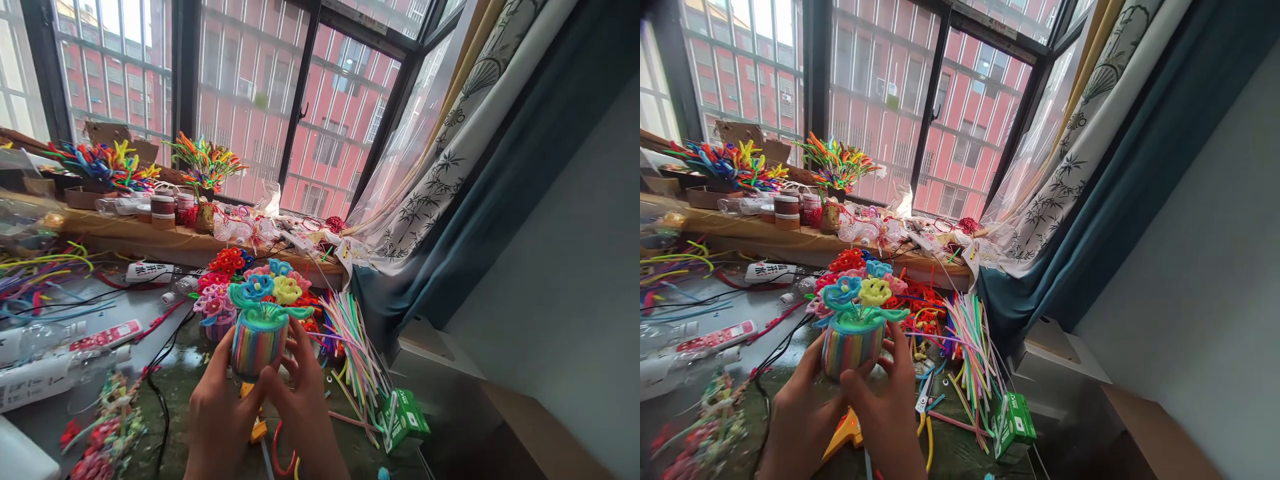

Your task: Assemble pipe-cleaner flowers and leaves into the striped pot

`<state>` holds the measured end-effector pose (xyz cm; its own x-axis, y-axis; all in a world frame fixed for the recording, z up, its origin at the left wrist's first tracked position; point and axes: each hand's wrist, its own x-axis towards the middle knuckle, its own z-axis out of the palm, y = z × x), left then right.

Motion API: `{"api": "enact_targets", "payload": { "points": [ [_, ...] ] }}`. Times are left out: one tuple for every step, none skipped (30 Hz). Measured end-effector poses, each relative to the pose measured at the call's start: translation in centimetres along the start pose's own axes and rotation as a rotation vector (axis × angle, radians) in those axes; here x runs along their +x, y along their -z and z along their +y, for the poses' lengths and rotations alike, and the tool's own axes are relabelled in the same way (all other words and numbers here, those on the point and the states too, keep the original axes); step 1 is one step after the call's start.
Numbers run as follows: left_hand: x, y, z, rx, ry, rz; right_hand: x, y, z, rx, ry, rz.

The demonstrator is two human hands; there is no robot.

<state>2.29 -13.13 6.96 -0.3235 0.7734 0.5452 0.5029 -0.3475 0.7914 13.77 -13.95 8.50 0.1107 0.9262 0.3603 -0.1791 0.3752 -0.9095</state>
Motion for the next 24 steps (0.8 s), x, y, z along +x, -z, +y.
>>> {"api": "enact_targets", "payload": {
  "points": [
    [0.0,-0.2,0.1,0.009,0.015,0.015,0.1,-0.4,0.0,-0.020,-0.023,0.018],
    [-0.1,-0.4,0.3,0.018,0.032,0.028,0.2,-0.9,0.1,-0.039,-0.035,0.038],
    [-0.1,-0.5,0.4,0.027,0.049,0.041,0.3,-1.2,0.2,-0.054,-0.031,0.060],
    [-0.2,-0.6,0.5,0.037,0.062,0.054,0.5,-1.6,0.3,-0.068,-0.016,0.079],
    [-0.2,-0.6,0.5,0.047,0.067,0.059,0.6,-2.0,0.3,-0.079,0.004,0.088],
    [-0.3,-0.7,0.5,0.057,0.060,0.059,0.7,-2.3,0.4,-0.085,0.021,0.089],
    [-0.3,-0.7,0.4,0.064,0.044,0.065,0.8,-2.7,0.3,-0.085,0.028,0.085],
    [-0.3,-0.8,0.4,0.071,0.025,0.068,0.9,-3.0,0.3,-0.080,0.023,0.078],
    [-0.4,-0.9,0.3,0.078,0.011,0.079,1.0,-3.3,0.2,-0.068,0.012,0.076],
    [-0.4,-1.0,0.2,0.085,0.008,0.099,1.1,-3.5,0.1,-0.053,0.003,0.078],
    [-0.4,-1.0,0.2,0.088,0.012,0.120,1.1,-3.7,0.0,-0.038,-0.001,0.085],
    [-0.4,-1.1,0.1,0.084,0.016,0.131,1.2,-3.8,0.0,-0.027,-0.001,0.095],
    [-0.4,-1.0,0.0,0.072,0.016,0.123,1.2,-3.9,0.0,-0.023,-0.001,0.101],
    [-0.4,-1.0,0.0,0.055,0.014,0.109,1.3,-3.9,-0.1,-0.021,-0.007,0.105],
    [-0.4,-0.9,-0.2,0.037,0.014,0.088,1.3,-3.9,0.0,-0.019,-0.022,0.107],
    [-0.4,-0.7,-0.3,0.020,0.016,0.060,1.3,-3.9,0.0,-0.015,-0.043,0.109],
    [-0.4,-0.6,-0.6,0.007,0.018,0.031,1.2,-3.8,0.1,-0.008,-0.067,0.117],
    [-0.4,-0.4,-0.8,-0.002,0.017,-0.003,1.1,-3.8,0.1,0.001,-0.092,0.127],
    [-0.5,-0.2,-1.2,-0.011,0.010,-0.038,1.0,-3.7,0.2,0.010,-0.110,0.135],
    [-0.5,-0.1,-1.5,-0.022,-0.003,-0.066,0.9,-3.6,0.1,0.013,-0.117,0.140],
    [-0.6,0.0,-1.9,-0.036,-0.024,-0.084,0.8,-3.5,0.1,0.005,-0.116,0.143],
    [-0.6,0.0,-2.1,-0.050,-0.045,-0.089,0.7,-3.4,-0.1,-0.011,-0.107,0.148],
    [-0.6,0.0,-2.4,-0.063,-0.060,-0.088,0.6,-3.4,-0.2,-0.033,-0.096,0.150],
    [-0.6,0.1,-2.5,-0.074,-0.070,-0.096,0.4,-3.4,-0.4,-0.055,-0.083,0.155]
  ]
}}
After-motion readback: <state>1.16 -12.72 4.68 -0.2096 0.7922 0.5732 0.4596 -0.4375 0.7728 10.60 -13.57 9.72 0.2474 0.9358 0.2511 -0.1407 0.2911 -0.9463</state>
